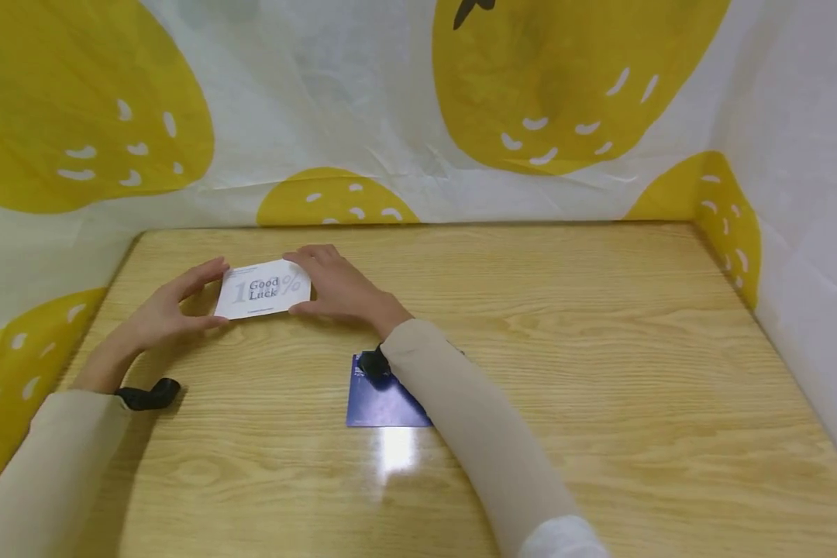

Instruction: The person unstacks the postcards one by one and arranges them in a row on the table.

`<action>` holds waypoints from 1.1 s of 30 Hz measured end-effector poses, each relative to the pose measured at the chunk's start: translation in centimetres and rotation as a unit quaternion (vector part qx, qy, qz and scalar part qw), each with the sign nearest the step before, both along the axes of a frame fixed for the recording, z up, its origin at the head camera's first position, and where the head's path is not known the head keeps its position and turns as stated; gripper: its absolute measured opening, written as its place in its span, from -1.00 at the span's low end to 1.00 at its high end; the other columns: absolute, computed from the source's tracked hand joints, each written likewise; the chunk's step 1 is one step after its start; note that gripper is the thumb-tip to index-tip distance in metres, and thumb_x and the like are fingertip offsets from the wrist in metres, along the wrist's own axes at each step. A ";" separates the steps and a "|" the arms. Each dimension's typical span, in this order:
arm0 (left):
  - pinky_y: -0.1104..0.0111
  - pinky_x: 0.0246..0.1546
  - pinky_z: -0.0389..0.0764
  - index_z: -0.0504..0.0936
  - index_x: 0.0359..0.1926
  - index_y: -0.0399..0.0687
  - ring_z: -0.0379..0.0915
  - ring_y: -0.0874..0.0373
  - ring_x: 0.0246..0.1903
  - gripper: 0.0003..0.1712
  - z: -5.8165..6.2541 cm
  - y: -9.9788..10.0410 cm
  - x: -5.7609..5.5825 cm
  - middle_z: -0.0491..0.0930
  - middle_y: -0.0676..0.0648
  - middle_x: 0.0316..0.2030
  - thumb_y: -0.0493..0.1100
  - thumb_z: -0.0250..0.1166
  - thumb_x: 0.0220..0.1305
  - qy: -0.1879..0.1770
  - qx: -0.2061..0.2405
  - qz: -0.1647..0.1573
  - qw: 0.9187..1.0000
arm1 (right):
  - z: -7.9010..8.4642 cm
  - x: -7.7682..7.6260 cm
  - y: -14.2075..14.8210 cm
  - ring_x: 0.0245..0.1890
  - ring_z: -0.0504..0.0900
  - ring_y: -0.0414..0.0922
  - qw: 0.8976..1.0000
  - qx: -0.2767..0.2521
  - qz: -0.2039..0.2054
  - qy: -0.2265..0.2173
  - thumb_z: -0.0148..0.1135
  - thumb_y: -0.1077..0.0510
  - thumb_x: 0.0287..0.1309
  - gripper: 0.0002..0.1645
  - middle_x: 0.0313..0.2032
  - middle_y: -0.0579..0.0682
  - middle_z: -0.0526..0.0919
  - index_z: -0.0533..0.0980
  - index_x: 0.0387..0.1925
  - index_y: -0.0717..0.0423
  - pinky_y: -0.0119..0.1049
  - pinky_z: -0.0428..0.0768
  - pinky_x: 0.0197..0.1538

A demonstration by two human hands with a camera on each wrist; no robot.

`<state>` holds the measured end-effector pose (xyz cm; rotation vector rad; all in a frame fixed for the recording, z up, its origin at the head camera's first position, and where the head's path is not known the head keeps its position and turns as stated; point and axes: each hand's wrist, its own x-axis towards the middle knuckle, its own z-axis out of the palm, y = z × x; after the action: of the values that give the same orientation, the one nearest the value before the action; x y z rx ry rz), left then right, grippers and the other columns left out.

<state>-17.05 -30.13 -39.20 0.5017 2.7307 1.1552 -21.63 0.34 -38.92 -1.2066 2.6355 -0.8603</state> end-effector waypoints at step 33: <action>-0.15 0.30 -0.20 0.06 0.49 0.14 -0.29 -0.20 0.42 0.08 -1.3 -1.2 -2.1 -0.12 -0.23 0.46 -0.02 0.49 0.04 -0.073 -0.058 0.031 0.995 | -2.1 -0.3 -1.8 0.43 -0.10 -0.03 0.992 0.109 -0.066 -0.010 0.16 -0.33 0.16 0.05 0.45 0.03 -0.01 -0.03 0.48 0.06 -0.07 -0.01 0.37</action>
<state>-19.16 -31.33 -40.52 0.3066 2.6840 0.9972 -21.91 -1.44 -41.07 -0.9760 2.7309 -0.5789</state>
